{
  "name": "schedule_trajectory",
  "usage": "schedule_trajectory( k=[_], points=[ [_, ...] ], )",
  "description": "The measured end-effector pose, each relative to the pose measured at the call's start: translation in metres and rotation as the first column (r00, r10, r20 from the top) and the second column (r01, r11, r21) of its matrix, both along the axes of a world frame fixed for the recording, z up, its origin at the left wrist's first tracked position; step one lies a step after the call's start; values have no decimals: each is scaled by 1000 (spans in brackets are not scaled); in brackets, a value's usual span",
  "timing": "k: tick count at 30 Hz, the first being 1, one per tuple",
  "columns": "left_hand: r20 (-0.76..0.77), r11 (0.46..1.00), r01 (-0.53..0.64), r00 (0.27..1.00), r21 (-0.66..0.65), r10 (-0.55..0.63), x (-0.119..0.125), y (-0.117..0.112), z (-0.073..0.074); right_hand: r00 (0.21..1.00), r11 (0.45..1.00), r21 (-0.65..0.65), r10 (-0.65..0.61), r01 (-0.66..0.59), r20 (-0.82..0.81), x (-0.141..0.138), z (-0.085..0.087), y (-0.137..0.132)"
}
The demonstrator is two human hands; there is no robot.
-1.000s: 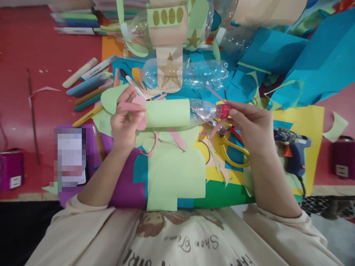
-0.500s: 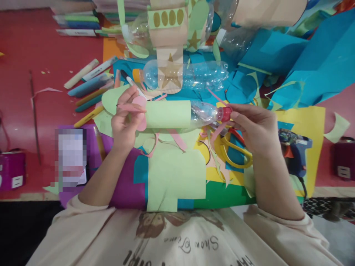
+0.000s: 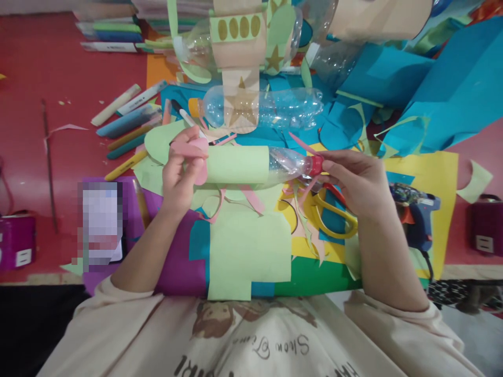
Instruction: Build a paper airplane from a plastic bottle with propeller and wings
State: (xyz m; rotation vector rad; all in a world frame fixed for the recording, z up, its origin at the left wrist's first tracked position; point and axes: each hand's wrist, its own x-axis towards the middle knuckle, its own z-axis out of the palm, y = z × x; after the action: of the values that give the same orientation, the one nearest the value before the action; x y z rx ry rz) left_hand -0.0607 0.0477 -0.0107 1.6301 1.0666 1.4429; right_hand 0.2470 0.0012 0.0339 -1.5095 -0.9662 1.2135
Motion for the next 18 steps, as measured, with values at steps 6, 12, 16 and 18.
schedule_trajectory(
  k=[6,12,16,18],
  points=[
    [33,991,-22,999,-130,26,-3,2,-4,984,994,60,77,-88,162,-2,-3,-1],
    [27,985,-108,993,-137,113,0,1,4,670,939,4,242,-343,702,8,-5,-5],
    [-26,981,-151,988,-121,149,1,0,5,481,897,-112,330,-427,812,8,1,-6],
    [-32,981,-156,988,-111,154,1,-1,5,440,883,-157,367,-443,820,6,4,-6]
  ],
)
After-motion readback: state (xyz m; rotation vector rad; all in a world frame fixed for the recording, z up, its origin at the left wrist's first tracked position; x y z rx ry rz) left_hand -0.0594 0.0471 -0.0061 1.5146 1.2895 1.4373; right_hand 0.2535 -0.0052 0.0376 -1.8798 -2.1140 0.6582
